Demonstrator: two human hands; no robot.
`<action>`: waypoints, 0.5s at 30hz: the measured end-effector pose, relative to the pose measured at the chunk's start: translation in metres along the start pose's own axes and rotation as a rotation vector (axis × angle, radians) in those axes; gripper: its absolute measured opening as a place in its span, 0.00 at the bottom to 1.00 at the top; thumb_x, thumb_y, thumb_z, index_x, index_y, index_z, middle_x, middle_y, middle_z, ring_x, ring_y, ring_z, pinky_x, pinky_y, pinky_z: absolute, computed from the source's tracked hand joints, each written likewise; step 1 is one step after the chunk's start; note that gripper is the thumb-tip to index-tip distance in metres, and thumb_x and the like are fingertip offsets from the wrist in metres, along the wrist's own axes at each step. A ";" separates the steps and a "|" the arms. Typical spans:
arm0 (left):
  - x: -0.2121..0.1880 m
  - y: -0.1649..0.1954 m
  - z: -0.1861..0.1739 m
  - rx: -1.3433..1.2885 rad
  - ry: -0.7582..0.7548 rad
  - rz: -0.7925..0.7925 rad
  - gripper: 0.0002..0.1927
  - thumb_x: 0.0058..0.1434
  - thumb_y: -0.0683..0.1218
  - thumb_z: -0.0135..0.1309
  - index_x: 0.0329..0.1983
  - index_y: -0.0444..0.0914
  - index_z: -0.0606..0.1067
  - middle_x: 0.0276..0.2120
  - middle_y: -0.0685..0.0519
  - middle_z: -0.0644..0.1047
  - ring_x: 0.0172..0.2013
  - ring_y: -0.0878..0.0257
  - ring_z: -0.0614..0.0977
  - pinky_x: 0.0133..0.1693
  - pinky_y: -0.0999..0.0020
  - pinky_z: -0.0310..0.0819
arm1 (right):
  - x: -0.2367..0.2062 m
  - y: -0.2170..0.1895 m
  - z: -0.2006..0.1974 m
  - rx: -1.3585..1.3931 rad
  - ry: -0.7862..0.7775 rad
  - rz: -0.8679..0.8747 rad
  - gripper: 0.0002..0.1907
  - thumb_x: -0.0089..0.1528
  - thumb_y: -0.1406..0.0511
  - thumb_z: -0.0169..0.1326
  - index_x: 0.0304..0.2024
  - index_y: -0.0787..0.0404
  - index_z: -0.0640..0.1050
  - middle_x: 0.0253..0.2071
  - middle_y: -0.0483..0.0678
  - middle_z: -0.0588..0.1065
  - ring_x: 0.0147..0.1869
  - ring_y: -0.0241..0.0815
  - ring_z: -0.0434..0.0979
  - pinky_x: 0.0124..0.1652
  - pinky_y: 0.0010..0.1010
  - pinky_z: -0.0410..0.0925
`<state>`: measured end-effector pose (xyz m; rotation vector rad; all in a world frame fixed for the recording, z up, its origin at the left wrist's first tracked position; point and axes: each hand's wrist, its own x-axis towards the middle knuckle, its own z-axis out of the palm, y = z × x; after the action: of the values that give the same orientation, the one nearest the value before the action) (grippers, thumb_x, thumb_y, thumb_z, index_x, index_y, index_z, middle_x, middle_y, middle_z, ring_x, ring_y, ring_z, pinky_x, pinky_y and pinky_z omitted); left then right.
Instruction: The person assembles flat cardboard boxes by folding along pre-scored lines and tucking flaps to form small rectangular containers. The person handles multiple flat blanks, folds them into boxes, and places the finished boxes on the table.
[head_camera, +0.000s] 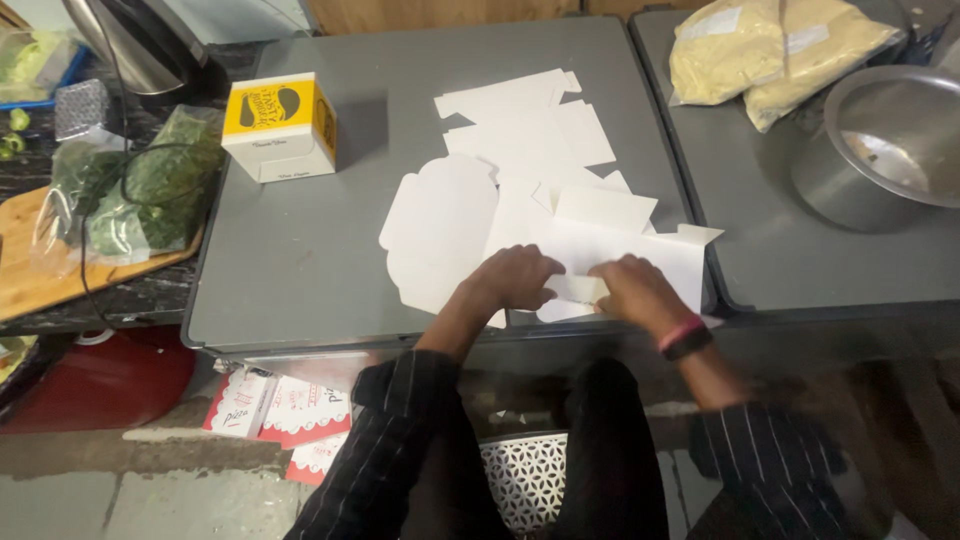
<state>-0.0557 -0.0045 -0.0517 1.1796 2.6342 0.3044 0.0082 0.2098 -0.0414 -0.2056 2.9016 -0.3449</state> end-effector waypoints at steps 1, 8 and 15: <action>0.006 0.002 -0.002 0.008 0.010 0.018 0.22 0.56 0.51 0.64 0.55 0.45 0.79 0.43 0.45 0.81 0.46 0.48 0.82 0.49 0.53 0.77 | 0.010 0.000 -0.007 -0.004 -0.075 0.027 0.24 0.50 0.64 0.69 0.51 0.54 0.83 0.45 0.55 0.82 0.52 0.54 0.81 0.54 0.42 0.72; 0.042 0.025 -0.016 -0.004 -0.097 -0.191 0.44 0.36 0.53 0.78 0.58 0.42 0.73 0.46 0.46 0.81 0.51 0.48 0.82 0.50 0.53 0.78 | 0.028 0.002 -0.019 0.081 -0.086 0.039 0.42 0.38 0.63 0.76 0.55 0.56 0.77 0.47 0.56 0.80 0.53 0.55 0.81 0.55 0.42 0.70; 0.050 0.019 -0.025 -0.147 -0.108 -0.378 0.58 0.27 0.53 0.82 0.63 0.43 0.66 0.57 0.43 0.71 0.55 0.43 0.78 0.51 0.49 0.75 | 0.031 0.013 -0.022 -0.034 -0.131 -0.006 0.42 0.39 0.54 0.78 0.51 0.56 0.72 0.52 0.51 0.68 0.62 0.55 0.66 0.54 0.49 0.67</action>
<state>-0.0816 0.0435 -0.0293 0.6179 2.6159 0.3430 -0.0282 0.2222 -0.0292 -0.2335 2.7799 -0.2729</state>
